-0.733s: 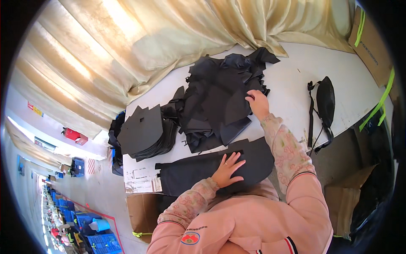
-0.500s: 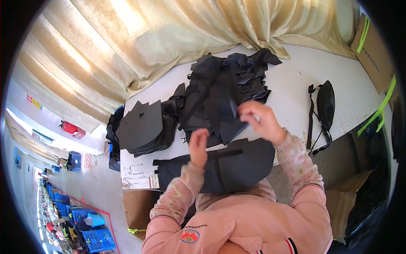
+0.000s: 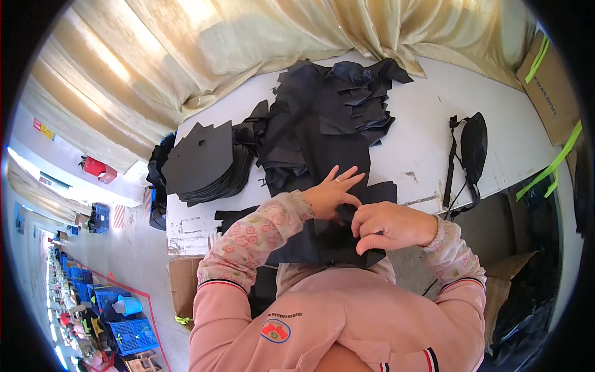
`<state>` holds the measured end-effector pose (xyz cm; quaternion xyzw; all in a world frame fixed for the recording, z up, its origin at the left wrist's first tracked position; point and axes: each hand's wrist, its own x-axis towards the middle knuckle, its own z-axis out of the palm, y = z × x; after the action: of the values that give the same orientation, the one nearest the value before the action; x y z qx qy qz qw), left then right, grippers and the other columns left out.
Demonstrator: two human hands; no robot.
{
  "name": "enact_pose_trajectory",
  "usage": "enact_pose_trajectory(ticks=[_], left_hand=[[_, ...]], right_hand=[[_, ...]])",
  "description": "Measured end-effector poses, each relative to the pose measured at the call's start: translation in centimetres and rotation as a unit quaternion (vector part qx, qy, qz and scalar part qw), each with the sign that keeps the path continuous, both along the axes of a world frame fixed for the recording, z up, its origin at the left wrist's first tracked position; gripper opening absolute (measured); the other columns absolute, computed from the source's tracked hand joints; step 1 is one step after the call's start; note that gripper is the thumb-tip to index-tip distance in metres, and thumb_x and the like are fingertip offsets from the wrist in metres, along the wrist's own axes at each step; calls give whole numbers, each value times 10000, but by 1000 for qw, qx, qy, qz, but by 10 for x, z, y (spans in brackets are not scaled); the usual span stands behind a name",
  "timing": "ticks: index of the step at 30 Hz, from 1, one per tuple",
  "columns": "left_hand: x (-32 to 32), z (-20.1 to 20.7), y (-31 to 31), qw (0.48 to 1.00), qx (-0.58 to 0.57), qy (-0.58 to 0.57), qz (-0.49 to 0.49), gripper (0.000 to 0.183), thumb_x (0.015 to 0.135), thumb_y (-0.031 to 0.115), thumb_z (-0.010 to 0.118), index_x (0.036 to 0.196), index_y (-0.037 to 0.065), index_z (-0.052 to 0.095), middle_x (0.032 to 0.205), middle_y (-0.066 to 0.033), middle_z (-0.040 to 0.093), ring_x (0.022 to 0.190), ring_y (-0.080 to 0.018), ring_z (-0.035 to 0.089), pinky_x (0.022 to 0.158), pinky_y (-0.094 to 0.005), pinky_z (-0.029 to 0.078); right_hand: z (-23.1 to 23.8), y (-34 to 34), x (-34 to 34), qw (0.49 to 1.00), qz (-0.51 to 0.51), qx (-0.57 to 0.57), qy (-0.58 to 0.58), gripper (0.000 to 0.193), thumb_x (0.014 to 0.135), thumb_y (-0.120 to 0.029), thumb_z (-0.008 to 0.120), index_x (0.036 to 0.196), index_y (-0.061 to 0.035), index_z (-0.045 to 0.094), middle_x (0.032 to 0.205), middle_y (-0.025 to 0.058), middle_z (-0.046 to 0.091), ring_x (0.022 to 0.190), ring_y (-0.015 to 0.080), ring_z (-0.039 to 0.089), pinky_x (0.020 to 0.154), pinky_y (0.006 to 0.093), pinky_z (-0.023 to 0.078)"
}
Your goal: The person is sorting and stacking pre-cut black fabric pieces on a workbench in a factory environment.
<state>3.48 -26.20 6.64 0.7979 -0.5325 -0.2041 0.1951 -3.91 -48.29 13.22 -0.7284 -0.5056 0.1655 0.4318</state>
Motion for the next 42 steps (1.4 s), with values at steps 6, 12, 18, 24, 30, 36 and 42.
enact_pose_trajectory(ticks=[6,12,18,24,30,36,42], left_hand=[[11,-29,4,979,-87,-159,90,254,667,57,760,875,144,643,1511,-143,358,1451,-379,217,1136,-646,103],[3,4,4,973,-118,-150,128,603,696,300,792,1232,136,569,1576,-214,172,1476,-415,70,1131,-644,54],[-23,-6,-33,958,-193,-172,124,463,686,246,791,1089,113,606,1506,-172,336,1450,-376,209,1137,-639,84],[0,-2,1,917,-188,-296,190,429,520,109,815,877,126,578,1249,-67,561,1286,-310,452,1139,-598,200],[12,18,90,874,-75,-370,305,374,540,90,785,853,139,586,1254,-79,557,1279,-338,450,1113,-605,233],[-39,26,196,856,18,-302,419,253,618,70,773,809,130,616,1323,-66,547,1323,-336,414,1136,-604,177],[-104,69,261,909,27,134,393,219,702,88,804,799,46,612,981,-57,701,1030,-235,635,1039,-401,382]], right_hand=[[6,-19,-9,996,-77,4,-53,129,797,-100,724,833,-34,619,843,86,569,844,287,591,710,372,488],[10,-38,-14,974,-200,-51,-93,317,786,89,644,1061,-64,606,976,101,570,882,301,597,765,355,500],[19,-22,-17,976,-191,-21,-106,350,794,93,632,1103,-65,591,1041,110,540,897,302,598,777,349,502],[28,-26,-30,979,-166,-48,-106,383,796,101,599,1144,-55,570,1081,127,512,897,322,589,781,356,500],[32,-41,-37,973,-212,-45,-76,420,791,117,575,1178,-43,550,1095,138,508,914,330,581,784,356,492],[35,-61,-37,979,-193,-65,22,441,790,98,646,1193,-70,583,994,106,604,885,264,618,768,331,507],[30,-70,-17,966,-92,-70,233,406,800,14,721,1175,-93,610,978,63,658,870,158,633,770,300,533]])
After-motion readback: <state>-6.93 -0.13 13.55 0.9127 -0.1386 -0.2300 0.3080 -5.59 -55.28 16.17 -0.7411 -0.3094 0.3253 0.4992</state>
